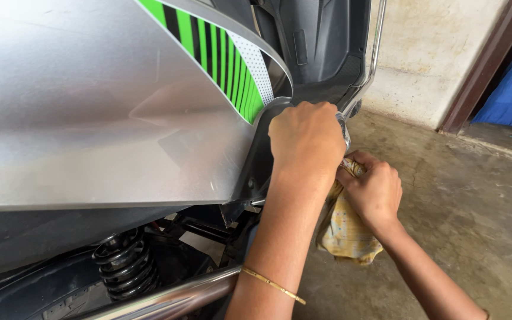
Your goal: The person wipes the side panel, chrome crash guard, and rear grab bar of a silver scooter using a yellow patterned cloth. The person moves from the lower side panel up to the seat area and then to the rear grab bar, wiping each surface thoroughly.
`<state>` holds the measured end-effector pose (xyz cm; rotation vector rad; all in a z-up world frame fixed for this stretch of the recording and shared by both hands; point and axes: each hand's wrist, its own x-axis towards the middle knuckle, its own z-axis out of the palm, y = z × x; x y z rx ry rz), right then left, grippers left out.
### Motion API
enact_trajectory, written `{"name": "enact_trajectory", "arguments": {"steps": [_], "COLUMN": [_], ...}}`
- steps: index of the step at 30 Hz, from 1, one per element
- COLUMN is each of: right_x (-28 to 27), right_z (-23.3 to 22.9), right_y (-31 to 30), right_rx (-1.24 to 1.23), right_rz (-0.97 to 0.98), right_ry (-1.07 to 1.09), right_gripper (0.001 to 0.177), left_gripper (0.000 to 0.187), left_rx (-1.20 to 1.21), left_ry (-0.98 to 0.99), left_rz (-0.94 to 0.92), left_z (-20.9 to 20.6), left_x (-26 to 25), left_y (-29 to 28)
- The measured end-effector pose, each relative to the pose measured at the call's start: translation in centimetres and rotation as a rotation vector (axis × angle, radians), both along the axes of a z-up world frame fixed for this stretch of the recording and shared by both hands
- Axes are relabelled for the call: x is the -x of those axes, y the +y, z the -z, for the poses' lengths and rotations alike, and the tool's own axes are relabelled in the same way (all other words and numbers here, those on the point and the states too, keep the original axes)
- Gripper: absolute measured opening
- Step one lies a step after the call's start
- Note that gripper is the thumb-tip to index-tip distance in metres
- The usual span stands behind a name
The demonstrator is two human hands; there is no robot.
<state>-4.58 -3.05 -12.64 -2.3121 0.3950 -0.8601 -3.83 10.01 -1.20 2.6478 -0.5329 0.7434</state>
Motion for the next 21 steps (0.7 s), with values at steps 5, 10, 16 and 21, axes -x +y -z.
{"name": "enact_trajectory", "arguments": {"steps": [5, 10, 16, 21], "right_x": [1.0, 3.4, 5.9, 7.3], "right_z": [-0.1, 0.0, 0.6, 2.2], "right_y": [0.9, 2.8, 4.2, 3.4], "right_rx": [-0.049, 0.002, 0.049, -0.22], "right_rz": [-0.013, -0.087, -0.208, -0.608], "right_ry": [0.011, -0.042, -0.144, -0.268], "right_gripper": [0.038, 0.037, 0.034, 0.03], "left_gripper": [0.011, 0.011, 0.011, 0.012], "left_rx": [0.062, 0.025, 0.029, 0.054], "left_ry": [-0.027, 0.027, 0.035, -0.065], "left_rz": [0.057, 0.034, 0.065, 0.07], "left_z": [-0.2, -0.4, -0.6, -0.5], "left_x": [0.3, 0.2, 0.3, 0.7], "left_y": [0.2, 0.1, 0.0, 0.0]}}
